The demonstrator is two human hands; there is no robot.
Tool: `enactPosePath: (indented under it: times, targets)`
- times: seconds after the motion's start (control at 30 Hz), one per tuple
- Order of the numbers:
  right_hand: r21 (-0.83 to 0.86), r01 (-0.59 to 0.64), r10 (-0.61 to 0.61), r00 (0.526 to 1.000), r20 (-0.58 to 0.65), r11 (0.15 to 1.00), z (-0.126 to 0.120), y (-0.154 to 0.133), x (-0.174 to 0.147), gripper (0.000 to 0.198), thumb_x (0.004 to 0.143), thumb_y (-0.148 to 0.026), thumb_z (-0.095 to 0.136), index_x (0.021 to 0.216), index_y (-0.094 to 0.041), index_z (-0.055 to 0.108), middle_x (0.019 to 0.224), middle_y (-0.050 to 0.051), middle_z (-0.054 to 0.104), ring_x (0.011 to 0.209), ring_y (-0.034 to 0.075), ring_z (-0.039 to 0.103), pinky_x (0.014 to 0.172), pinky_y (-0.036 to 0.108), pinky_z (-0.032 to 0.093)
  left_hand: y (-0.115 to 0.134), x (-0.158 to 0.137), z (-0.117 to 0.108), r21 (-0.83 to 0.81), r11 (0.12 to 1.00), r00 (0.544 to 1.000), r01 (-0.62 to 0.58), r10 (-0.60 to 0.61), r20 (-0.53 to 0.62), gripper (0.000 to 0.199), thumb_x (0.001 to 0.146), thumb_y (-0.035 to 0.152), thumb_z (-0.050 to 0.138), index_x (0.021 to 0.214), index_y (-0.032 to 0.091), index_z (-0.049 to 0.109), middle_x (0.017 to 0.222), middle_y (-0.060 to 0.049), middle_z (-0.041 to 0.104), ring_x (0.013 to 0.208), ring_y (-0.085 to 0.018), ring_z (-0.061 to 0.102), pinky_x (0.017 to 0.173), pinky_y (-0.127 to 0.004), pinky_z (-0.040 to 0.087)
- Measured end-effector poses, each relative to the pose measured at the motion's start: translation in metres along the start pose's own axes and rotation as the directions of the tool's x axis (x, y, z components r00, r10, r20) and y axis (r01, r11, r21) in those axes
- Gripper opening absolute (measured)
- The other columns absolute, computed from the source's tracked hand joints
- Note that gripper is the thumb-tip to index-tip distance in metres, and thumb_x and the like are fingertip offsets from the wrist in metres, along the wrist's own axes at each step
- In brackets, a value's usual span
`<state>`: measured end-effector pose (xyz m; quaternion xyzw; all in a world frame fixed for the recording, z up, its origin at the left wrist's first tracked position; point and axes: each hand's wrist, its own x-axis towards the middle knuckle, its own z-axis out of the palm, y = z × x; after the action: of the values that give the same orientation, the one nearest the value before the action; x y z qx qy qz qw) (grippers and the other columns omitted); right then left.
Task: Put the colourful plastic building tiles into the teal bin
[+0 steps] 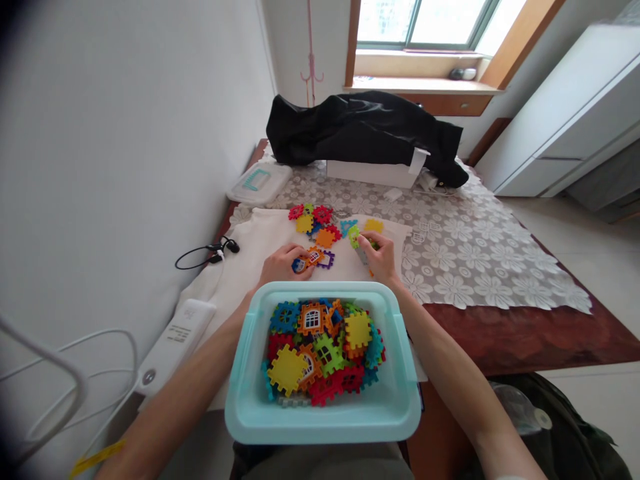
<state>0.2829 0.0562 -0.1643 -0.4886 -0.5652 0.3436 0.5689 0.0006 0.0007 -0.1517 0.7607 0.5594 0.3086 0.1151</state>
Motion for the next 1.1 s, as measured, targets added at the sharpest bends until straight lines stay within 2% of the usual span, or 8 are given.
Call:
enactPosePath:
  times: [0.3,0.4,0.53,0.73,0.83,0.93,1.0,1.1]
  targets:
    - [0.348,0.135,-0.199,0.967,0.156,0.928,-0.051,-0.053,0.008,0.046,0.082,-0.069,0.083,0.078,-0.023,0.080,0.093,0.008,0.076,0.070,0.019,0.066,0.051,0.028,0.051,0.001,0.007,-0.015,-0.431,0.890,0.952,0.151,-0.248,-0.178,0.017,0.088,0.037,0.081,0.097,0.023,0.079,0.095,-0.002,0.083,0.086,-0.021,0.074,0.085,-0.035,0.057]
    - [0.302,0.335,-0.441,0.785,0.434,0.893,-0.060,-0.111,-0.014,0.035,0.096,-0.059,0.077,0.098,-0.024,0.086,0.105,0.010,0.082,0.090,0.025,0.077,0.072,0.033,0.064,0.004,0.011,-0.022,-0.531,0.836,0.927,0.140,-0.299,-0.227,0.018,0.085,0.039,0.081,0.091,0.022,0.077,0.090,-0.002,0.080,0.082,-0.019,0.070,0.080,-0.032,0.056]
    - [0.237,0.522,-0.466,0.365,0.806,0.819,-0.051,-0.179,-0.045,0.037,0.104,-0.052,0.076,0.129,-0.027,0.084,0.122,0.011,0.084,0.100,0.022,0.081,0.095,0.032,0.066,0.019,0.013,-0.051,-0.586,0.807,0.908,0.075,-0.299,-0.295,0.021,0.085,0.040,0.084,0.093,0.022,0.077,0.092,-0.003,0.081,0.074,-0.017,0.066,0.071,-0.029,0.054]
    - [0.117,0.637,-0.371,0.283,0.884,0.762,-0.059,-0.200,-0.065,0.061,0.105,-0.063,0.075,0.159,-0.037,0.069,0.145,0.008,0.080,0.138,0.028,0.074,0.125,0.043,0.057,0.073,-0.004,-0.120,-0.603,0.782,0.967,-0.155,-0.003,-0.253,0.026,0.089,0.044,0.091,0.104,0.025,0.079,0.112,-0.008,0.084,0.108,-0.026,0.078,0.100,-0.042,0.065]
    - [0.090,0.638,-0.518,0.526,0.675,0.765,-0.092,-0.181,-0.087,0.051,0.108,-0.066,0.064,0.152,-0.042,0.076,0.118,0.010,0.087,0.114,0.032,0.082,0.105,0.050,0.067,0.102,-0.015,-0.134,-0.605,0.778,0.968,-0.169,0.246,0.046,0.031,0.089,0.045,0.095,0.112,0.027,0.083,0.125,-0.011,0.083,0.115,-0.030,0.079,0.106,-0.046,0.066]
    - [-0.018,0.543,-0.543,0.840,-0.008,0.840,-0.132,-0.146,-0.125,0.048,0.108,-0.072,0.047,0.106,-0.051,0.090,0.060,0.010,0.063,0.056,0.030,0.063,0.055,0.055,0.052,0.121,-0.021,-0.131,-0.561,0.813,0.851,-0.155,0.398,0.342,0.040,0.087,0.049,0.097,0.121,0.031,0.085,0.138,-0.009,0.082,0.124,-0.031,0.079,0.112,-0.045,0.065]
    - [-0.176,0.405,-0.429,0.703,-0.567,0.897,-0.154,-0.115,-0.155,0.053,0.100,-0.073,0.050,0.061,-0.047,0.076,0.047,0.009,0.036,0.042,0.028,0.035,0.046,0.053,0.027,0.124,-0.021,-0.125,-0.528,0.836,0.821,-0.147,0.401,0.407,0.047,0.084,0.052,0.099,0.124,0.033,0.085,0.138,-0.007,0.083,0.125,-0.032,0.080,0.114,-0.045,0.064]
    - [-0.226,0.077,-0.231,0.539,-0.810,0.971,-0.176,-0.065,-0.206,0.064,0.089,-0.081,0.043,0.042,-0.039,0.050,0.043,0.010,0.024,0.043,0.030,0.030,0.048,0.051,0.022,0.122,-0.021,-0.122,-0.544,0.829,0.847,-0.129,0.378,0.374,0.054,0.085,0.056,0.098,0.130,0.032,0.084,0.139,-0.008,0.083,0.127,-0.034,0.080,0.116,-0.045,0.062]
